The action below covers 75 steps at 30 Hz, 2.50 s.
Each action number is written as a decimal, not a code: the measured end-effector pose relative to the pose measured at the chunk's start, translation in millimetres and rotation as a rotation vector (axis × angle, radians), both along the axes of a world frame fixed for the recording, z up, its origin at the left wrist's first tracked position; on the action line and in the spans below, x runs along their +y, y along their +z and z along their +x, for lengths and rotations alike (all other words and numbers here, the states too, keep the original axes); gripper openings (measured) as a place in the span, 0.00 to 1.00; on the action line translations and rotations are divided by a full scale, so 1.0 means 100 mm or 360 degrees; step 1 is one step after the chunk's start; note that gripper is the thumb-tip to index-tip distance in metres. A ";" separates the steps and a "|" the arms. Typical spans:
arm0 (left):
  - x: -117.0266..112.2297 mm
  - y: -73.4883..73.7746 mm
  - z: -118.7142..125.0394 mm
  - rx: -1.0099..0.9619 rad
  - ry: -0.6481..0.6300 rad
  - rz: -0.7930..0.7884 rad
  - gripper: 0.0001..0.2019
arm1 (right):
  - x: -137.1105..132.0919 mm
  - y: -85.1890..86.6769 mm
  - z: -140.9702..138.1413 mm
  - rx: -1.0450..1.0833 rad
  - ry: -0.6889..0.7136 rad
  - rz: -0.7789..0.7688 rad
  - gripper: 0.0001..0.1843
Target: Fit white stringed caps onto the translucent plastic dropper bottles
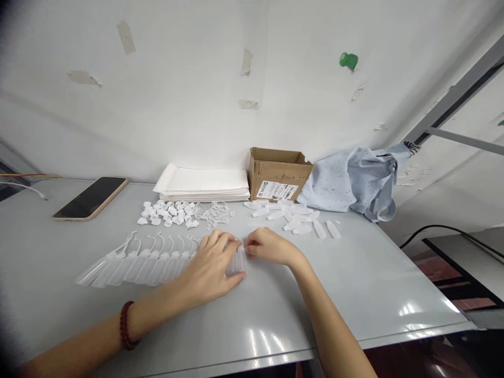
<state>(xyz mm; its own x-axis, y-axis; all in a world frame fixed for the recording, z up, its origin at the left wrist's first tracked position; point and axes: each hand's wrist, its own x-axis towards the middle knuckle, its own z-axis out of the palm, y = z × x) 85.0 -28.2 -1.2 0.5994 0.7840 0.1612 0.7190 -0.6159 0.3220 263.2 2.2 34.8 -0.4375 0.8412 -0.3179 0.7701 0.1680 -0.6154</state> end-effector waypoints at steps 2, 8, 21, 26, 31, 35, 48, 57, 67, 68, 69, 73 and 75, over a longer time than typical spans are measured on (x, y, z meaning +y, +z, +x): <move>0.00 0.00 -0.01 -0.0005 -0.0003 0.0009 0.22 | 0.00 -0.01 0.01 0.0005 0.0001 -0.0008 0.11; 0.00 0.02 -0.03 -0.0047 0.0012 0.0013 0.23 | 0.01 -0.02 0.03 0.0014 0.0002 -0.0029 0.10; 0.52 0.15 -0.39 -0.0274 0.0292 -0.0081 0.16 | 0.12 -0.08 0.12 -0.0166 -0.0304 0.0381 0.16; 0.76 0.15 -0.58 -0.0124 0.0215 0.0037 0.14 | 0.26 -0.24 0.16 -0.0358 -0.0607 0.0908 0.19; 0.80 0.08 -0.58 -0.0023 0.0117 0.0096 0.11 | 0.32 -0.36 0.18 -0.0489 -0.0436 0.1013 0.22; 0.80 0.06 -0.54 0.0016 0.0101 0.0137 0.12 | 0.35 -0.39 0.19 -0.0592 -0.0363 0.1050 0.21; 0.80 0.07 -0.47 0.0157 0.0067 0.0156 0.13 | 0.35 -0.45 0.15 -0.0784 -0.0346 0.1046 0.23; 0.81 0.06 -0.46 0.0176 0.0017 0.0179 0.14 | 0.30 -0.34 0.07 -0.0747 -0.0378 0.0977 0.20; 0.83 0.12 -0.47 -0.0017 -0.0071 0.0122 0.10 | 0.29 -0.35 0.08 -0.0502 -0.0424 0.1023 0.17; 0.83 0.16 -0.49 -0.0065 -0.0052 0.0112 0.09 | 0.29 -0.36 0.08 -0.0460 -0.0431 0.1041 0.16; 0.83 0.20 -0.50 -0.0118 -0.0021 0.0105 0.09 | 0.29 -0.37 0.09 -0.0413 -0.0440 0.1064 0.16; 0.79 0.36 -0.61 -0.0466 0.0244 -0.0023 0.09 | 0.27 -0.39 0.07 -0.0208 -0.0485 0.1183 0.14; 0.75 0.41 -0.66 -0.0800 0.0428 -0.0290 0.10 | 0.23 -0.38 0.02 -0.0119 -0.0511 0.1238 0.14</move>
<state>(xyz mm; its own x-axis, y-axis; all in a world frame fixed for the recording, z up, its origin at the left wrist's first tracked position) 19.1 46.8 40.0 0.2608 0.9394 0.2225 0.5741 -0.3362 0.7466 265.5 25.2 -3.0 -0.1406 0.9122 0.3849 0.8869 0.2889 -0.3606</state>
